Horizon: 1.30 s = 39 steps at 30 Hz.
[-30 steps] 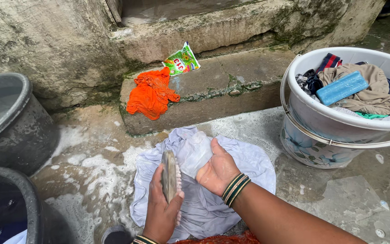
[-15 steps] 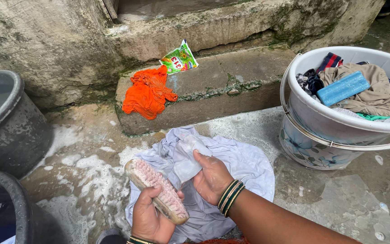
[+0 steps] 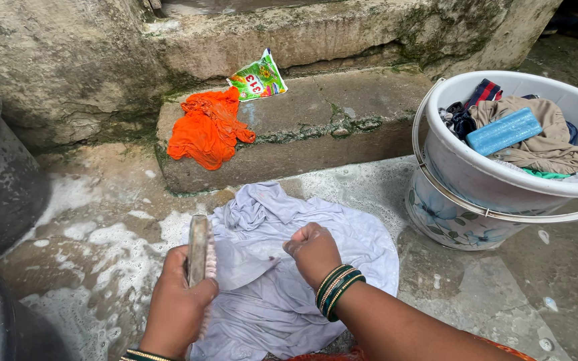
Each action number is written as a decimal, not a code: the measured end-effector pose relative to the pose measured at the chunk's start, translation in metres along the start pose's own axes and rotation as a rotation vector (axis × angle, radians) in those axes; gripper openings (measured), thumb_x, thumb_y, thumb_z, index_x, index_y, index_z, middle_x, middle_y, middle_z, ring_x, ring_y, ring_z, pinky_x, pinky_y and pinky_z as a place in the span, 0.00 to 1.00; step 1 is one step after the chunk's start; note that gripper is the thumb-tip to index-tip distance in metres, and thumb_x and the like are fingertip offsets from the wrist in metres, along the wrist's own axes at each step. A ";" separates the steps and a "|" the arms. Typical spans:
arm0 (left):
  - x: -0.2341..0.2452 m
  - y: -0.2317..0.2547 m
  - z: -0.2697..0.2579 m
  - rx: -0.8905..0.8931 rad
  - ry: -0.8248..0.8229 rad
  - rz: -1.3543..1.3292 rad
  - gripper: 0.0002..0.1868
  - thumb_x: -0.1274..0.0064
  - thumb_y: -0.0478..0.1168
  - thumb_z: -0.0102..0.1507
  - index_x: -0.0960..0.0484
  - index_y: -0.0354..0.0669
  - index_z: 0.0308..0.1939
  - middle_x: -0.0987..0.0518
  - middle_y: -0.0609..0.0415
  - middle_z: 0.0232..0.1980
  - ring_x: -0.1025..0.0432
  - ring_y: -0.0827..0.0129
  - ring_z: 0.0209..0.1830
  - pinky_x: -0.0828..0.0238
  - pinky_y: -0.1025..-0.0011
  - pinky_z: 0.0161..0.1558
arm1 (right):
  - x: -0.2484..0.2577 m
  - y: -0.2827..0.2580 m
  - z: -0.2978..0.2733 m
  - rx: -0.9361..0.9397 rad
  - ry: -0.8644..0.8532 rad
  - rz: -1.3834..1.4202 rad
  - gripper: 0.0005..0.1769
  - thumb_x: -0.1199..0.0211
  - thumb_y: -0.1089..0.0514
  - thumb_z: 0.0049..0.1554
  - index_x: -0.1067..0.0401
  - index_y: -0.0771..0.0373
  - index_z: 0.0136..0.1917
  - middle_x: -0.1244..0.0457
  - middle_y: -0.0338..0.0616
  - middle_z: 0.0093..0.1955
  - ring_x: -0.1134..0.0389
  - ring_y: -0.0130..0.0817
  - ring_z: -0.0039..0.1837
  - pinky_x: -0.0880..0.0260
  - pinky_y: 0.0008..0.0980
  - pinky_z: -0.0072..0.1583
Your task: The person washes a light-colored shirt by hand on a stone surface, using a brush to scrub the fabric and rinsing it in a bucket of soapy water.
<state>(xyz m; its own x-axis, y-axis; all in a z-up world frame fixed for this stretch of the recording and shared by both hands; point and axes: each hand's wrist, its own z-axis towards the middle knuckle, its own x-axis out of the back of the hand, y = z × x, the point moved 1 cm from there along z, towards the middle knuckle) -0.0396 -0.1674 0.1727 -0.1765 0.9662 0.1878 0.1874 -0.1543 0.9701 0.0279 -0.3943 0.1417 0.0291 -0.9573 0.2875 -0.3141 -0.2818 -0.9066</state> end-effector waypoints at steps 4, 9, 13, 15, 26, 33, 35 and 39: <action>-0.005 0.042 -0.022 -0.085 -0.436 0.478 0.32 0.43 0.35 0.47 0.28 0.48 0.57 0.19 0.47 0.38 0.22 0.59 0.40 0.26 0.66 0.47 | 0.001 -0.016 -0.010 0.280 -0.351 0.212 0.21 0.36 0.64 0.53 0.30 0.63 0.61 0.34 0.39 0.53 0.33 0.24 0.54 0.29 0.28 0.58; -0.003 0.045 -0.032 -0.228 -0.536 0.332 0.32 0.44 0.32 0.48 0.28 0.44 0.58 0.20 0.51 0.42 0.24 0.65 0.43 0.28 0.70 0.50 | -0.010 -0.002 -0.021 0.112 -0.906 0.488 0.14 0.39 0.59 0.62 0.26 0.67 0.59 0.31 0.45 0.57 0.30 0.28 0.59 0.30 0.27 0.63; 0.004 0.029 -0.018 -0.047 -0.422 0.113 0.34 0.43 0.29 0.53 0.29 0.41 0.65 0.24 0.47 0.43 0.30 0.56 0.37 0.32 0.59 0.41 | -0.008 0.007 -0.012 0.053 -0.948 0.471 0.11 0.39 0.55 0.64 0.25 0.64 0.56 0.32 0.38 0.51 0.34 0.23 0.53 0.33 0.26 0.58; 0.005 0.021 -0.016 0.007 -0.343 0.072 0.36 0.42 0.30 0.54 0.30 0.41 0.67 0.24 0.48 0.44 0.30 0.56 0.38 0.32 0.59 0.41 | -0.010 0.007 -0.014 0.105 -0.982 0.438 0.09 0.36 0.57 0.69 0.27 0.65 0.52 0.37 0.38 0.46 0.39 0.24 0.48 0.37 0.28 0.53; -0.089 0.037 -0.061 -0.284 -0.010 0.329 0.35 0.57 0.48 0.69 0.48 0.46 0.79 0.30 0.41 0.54 0.29 0.55 0.50 0.27 0.64 0.52 | -0.009 -0.023 -0.028 -0.278 -0.409 0.935 0.19 0.44 0.41 0.63 0.29 0.59 0.48 0.34 0.43 0.39 0.31 0.34 0.39 0.26 0.37 0.42; -0.116 0.094 -0.037 -0.076 0.055 0.630 0.41 0.57 0.50 0.66 0.52 0.55 0.82 0.34 0.35 0.61 0.26 0.40 0.51 0.26 0.52 0.50 | 0.003 -0.036 -0.029 -0.377 -0.554 0.982 0.18 0.52 0.43 0.60 0.31 0.56 0.50 0.34 0.43 0.39 0.31 0.35 0.39 0.26 0.37 0.43; -0.100 0.095 0.000 0.008 0.051 0.603 0.37 0.58 0.50 0.68 0.50 0.54 0.80 0.35 0.34 0.64 0.27 0.39 0.54 0.28 0.53 0.55 | -0.007 -0.036 -0.044 -0.322 -0.547 0.978 0.19 0.50 0.43 0.63 0.28 0.58 0.53 0.33 0.41 0.42 0.31 0.32 0.41 0.27 0.35 0.45; -0.082 0.089 0.045 -0.129 0.049 0.636 0.37 0.53 0.52 0.69 0.47 0.49 0.79 0.41 0.22 0.66 0.36 0.33 0.63 0.37 0.55 0.63 | -0.012 -0.038 -0.050 -0.136 -0.628 1.009 0.20 0.46 0.42 0.71 0.30 0.61 0.54 0.35 0.39 0.41 0.33 0.32 0.41 0.28 0.36 0.46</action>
